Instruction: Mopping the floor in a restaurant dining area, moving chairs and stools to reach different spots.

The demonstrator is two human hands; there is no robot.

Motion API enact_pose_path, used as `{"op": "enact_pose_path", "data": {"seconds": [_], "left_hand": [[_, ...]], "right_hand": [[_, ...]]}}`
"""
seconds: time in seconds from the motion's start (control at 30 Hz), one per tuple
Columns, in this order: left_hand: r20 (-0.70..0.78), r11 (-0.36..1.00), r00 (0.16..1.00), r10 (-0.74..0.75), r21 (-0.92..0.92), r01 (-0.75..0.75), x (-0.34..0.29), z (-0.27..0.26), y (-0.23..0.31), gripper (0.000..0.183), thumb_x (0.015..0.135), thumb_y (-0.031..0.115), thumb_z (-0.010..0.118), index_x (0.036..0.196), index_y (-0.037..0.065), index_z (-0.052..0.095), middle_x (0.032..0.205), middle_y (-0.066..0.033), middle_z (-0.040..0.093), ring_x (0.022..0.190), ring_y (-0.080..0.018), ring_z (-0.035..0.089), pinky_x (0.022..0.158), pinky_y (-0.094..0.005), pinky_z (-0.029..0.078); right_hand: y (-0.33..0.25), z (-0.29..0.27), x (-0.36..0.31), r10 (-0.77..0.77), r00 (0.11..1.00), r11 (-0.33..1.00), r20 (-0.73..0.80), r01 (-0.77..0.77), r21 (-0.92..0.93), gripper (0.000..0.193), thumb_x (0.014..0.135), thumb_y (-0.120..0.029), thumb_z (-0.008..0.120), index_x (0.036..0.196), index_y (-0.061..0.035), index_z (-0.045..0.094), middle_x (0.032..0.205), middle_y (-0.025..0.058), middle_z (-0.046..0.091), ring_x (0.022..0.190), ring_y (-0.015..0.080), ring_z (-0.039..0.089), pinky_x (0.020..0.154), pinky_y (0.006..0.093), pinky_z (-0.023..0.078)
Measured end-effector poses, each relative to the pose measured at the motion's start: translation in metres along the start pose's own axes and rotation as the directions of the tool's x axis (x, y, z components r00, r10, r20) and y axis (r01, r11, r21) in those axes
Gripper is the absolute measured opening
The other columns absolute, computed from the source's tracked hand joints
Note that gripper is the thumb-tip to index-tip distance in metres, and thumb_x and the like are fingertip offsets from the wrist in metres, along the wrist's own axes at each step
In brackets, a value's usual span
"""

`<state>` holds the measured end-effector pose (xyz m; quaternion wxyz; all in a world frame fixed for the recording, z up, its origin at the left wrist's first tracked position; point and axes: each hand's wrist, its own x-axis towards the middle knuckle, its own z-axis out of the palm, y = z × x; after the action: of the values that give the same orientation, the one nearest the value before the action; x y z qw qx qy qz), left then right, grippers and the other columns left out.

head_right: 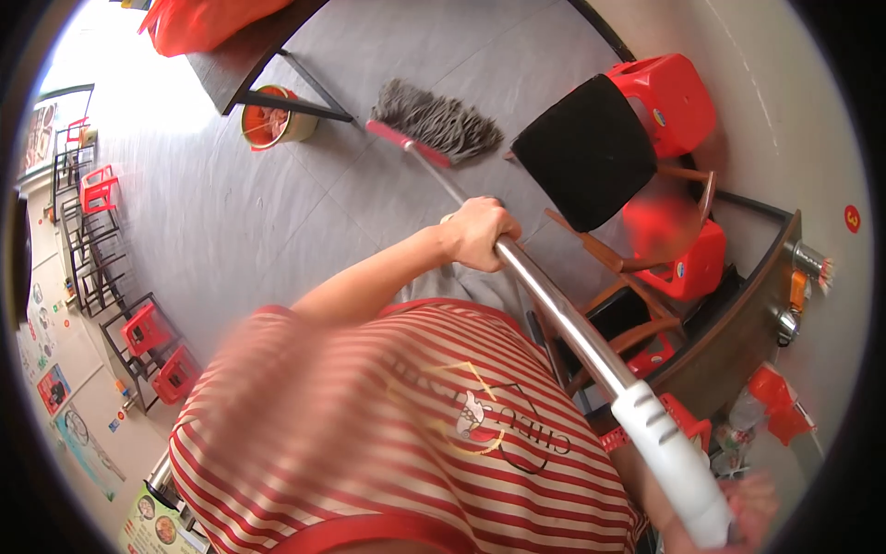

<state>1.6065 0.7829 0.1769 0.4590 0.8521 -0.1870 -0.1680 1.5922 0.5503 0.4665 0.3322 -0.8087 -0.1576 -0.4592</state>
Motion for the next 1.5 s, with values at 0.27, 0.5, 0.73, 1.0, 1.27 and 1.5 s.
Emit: {"op": "enact_pose_path", "data": {"seconds": [0.27,0.5,0.73,1.0,1.27,1.5], "left_hand": [[-0.140,0.962,0.952,-0.274,-0.027,0.272,-0.162,0.037,-0.048,0.015,0.055,0.020,0.061,0.057,0.006,0.056,0.058,-0.0145,0.055,0.060,-0.0340,0.055,0.055,-0.0411,0.043],[-0.391,0.901,0.827,-0.404,-0.013,0.434,-0.246,0.066,-0.095,0.019,0.062,0.020,0.063,0.062,0.002,0.054,0.060,-0.0172,0.054,0.064,-0.0361,0.055,0.059,-0.0412,0.044],[-0.727,0.834,0.543,-0.421,-0.075,0.547,-0.235,0.037,-0.073,0.020,0.065,0.017,0.067,0.073,0.002,0.057,0.068,-0.0153,0.057,0.067,-0.0319,0.057,0.060,-0.0380,0.045],[-0.650,0.685,0.533,-0.542,0.025,0.728,-0.165,0.009,-0.053,0.022,0.066,0.017,0.067,0.077,0.001,0.057,0.068,-0.0183,0.057,0.067,-0.0359,0.057,0.059,-0.0394,0.044],[-0.658,0.517,0.353,-0.665,-0.064,0.854,-0.157,-0.008,-0.039,0.024,0.074,0.024,0.069,0.075,0.003,0.059,0.069,-0.0135,0.061,0.064,-0.0258,0.060,0.060,-0.0325,0.046],[-0.591,0.544,0.324,-0.739,-0.239,0.804,-0.150,-0.019,-0.068,0.024,0.058,0.005,0.065,0.083,0.004,0.061,0.076,-0.0131,0.062,0.075,-0.0247,0.061,0.067,-0.0322,0.047]], "right_hand": [[-0.026,0.009,-0.099,-0.014,0.959,0.990,0.284,-0.025,0.136,0.023,0.079,-0.013,0.044,0.062,0.0018,0.046,0.060,0.0093,0.043,0.050,0.0182,0.041,0.044,0.0296,0.032],[-0.039,0.045,-0.163,0.301,0.628,0.764,0.718,-0.609,0.212,0.019,0.078,-0.018,0.061,0.077,0.0006,0.057,0.072,0.0042,0.055,0.064,0.0102,0.051,0.058,0.0221,0.041],[0.119,0.079,-0.161,0.416,0.062,0.170,0.907,-0.985,-0.010,0.076,0.071,-0.055,0.064,0.119,0.0008,0.047,0.103,0.0111,0.059,0.093,0.0165,0.057,0.076,0.0245,0.045],[0.439,0.071,-0.246,0.942,0.317,0.294,0.108,-0.627,-0.722,0.082,0.069,-0.050,0.068,0.124,0.0049,0.039,0.118,0.0185,0.048,0.110,0.0262,0.047,0.093,0.0373,0.036],[0.477,0.115,-0.232,0.928,-0.217,-0.129,0.304,-0.950,-0.285,0.048,0.066,-0.030,0.073,0.099,0.0022,0.058,0.091,0.0125,0.060,0.077,0.0220,0.058,0.069,0.0349,0.047],[0.336,0.329,-0.134,0.726,-0.178,0.015,0.665,-0.962,-0.274,0.038,0.061,-0.021,0.069,0.086,0.0041,0.055,0.080,0.0125,0.056,0.066,0.0234,0.057,0.055,0.0403,0.050]]}}
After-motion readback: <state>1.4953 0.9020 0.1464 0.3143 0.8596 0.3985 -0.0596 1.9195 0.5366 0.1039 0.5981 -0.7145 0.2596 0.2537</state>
